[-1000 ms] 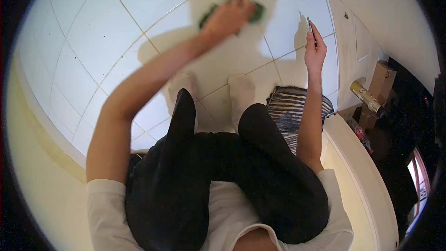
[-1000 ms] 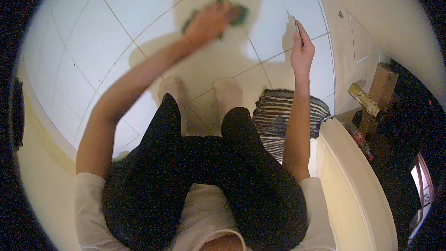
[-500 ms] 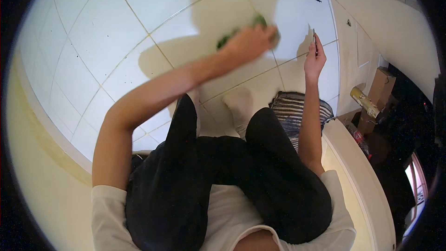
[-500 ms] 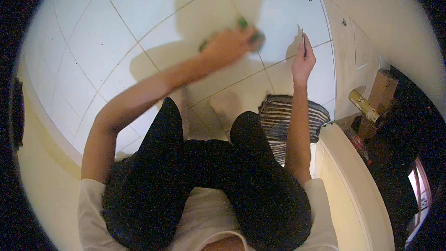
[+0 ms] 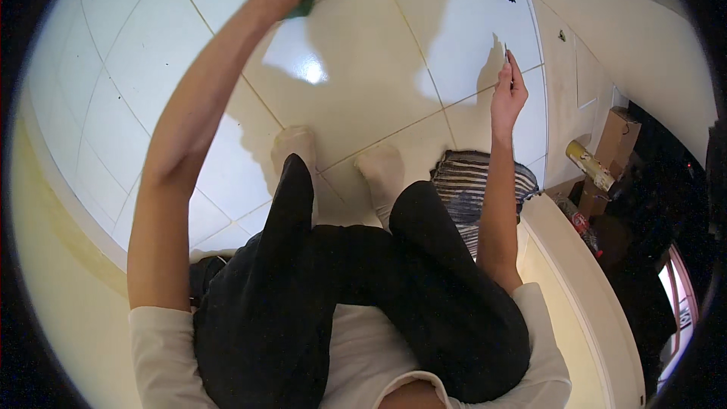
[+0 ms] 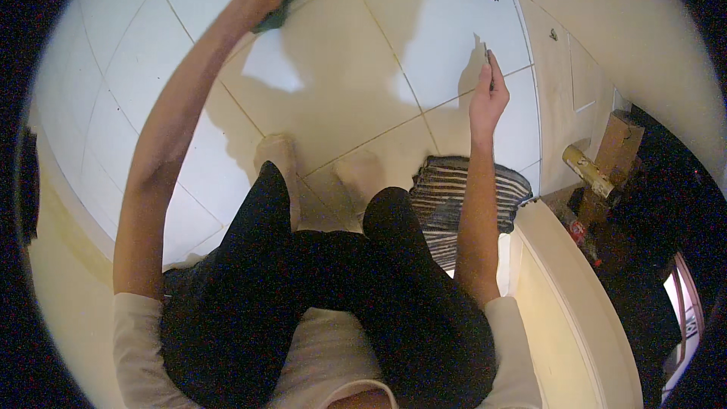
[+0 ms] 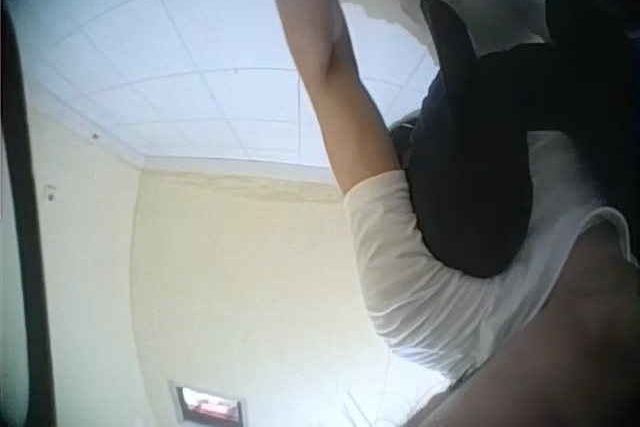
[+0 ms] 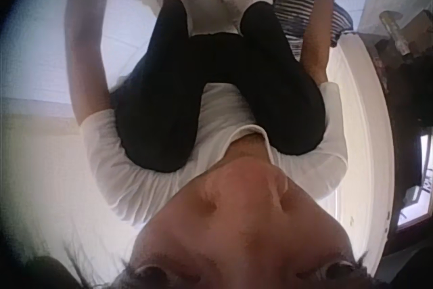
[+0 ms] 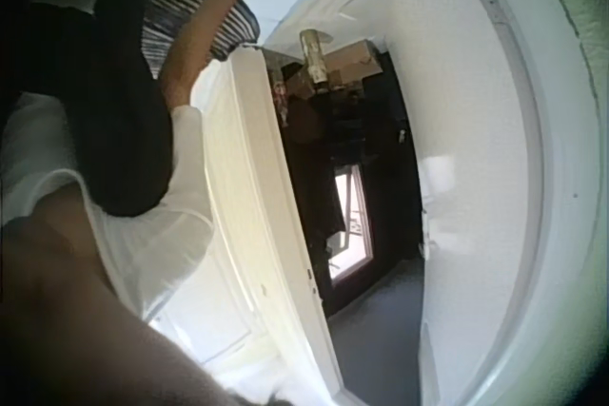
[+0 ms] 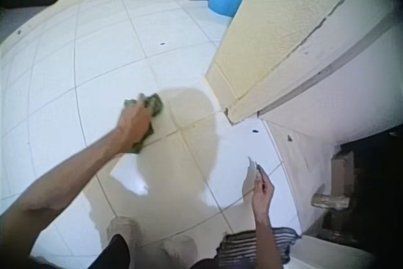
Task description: The person scrapes grout lines between floor tiles and wipes the area with a cloth.
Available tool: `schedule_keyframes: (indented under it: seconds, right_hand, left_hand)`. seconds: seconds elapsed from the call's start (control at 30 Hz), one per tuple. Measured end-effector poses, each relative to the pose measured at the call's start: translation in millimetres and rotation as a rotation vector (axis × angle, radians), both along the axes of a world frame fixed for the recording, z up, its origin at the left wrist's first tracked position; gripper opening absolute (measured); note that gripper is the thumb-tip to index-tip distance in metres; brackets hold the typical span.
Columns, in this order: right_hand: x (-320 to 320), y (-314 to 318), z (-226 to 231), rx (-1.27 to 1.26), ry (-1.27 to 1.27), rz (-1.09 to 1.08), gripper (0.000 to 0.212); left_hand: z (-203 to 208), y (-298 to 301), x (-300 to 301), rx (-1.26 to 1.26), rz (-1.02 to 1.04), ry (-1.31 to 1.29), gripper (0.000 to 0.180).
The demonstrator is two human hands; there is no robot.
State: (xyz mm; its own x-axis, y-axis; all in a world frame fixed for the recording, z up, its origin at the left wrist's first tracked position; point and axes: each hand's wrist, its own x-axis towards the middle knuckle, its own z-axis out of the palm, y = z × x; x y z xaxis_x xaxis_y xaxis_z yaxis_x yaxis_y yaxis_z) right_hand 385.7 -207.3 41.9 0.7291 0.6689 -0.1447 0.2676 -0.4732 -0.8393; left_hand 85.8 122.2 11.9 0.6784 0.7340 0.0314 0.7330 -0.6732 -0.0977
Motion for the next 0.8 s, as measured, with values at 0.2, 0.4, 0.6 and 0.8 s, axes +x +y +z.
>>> schedule_keyframes:
  seconds: [0.2,0.4,0.6,0.8]
  right_hand:
    - [-11.1,-11.0,-2.8,-0.002,0.025,0.104,0.032]
    - [-53.8,6.5,16.0,-0.037,-0.522,0.497,0.038]
    - [-83.1,8.2,12.2,-0.119,-0.677,0.718,0.044]
    - [-98.9,6.9,13.8,-0.285,-0.656,0.754,0.049]
  left_hand:
    - [78.2,-31.1,-29.2,-0.270,0.196,-0.122,0.047]
    - [59.5,-65.3,-35.3,-0.369,0.009,-0.065,0.057]
    - [28.5,-71.0,-33.5,-0.213,-0.063,-0.169,0.071]
    - [25.9,-75.0,-25.9,-0.227,-0.020,-0.162,0.069]
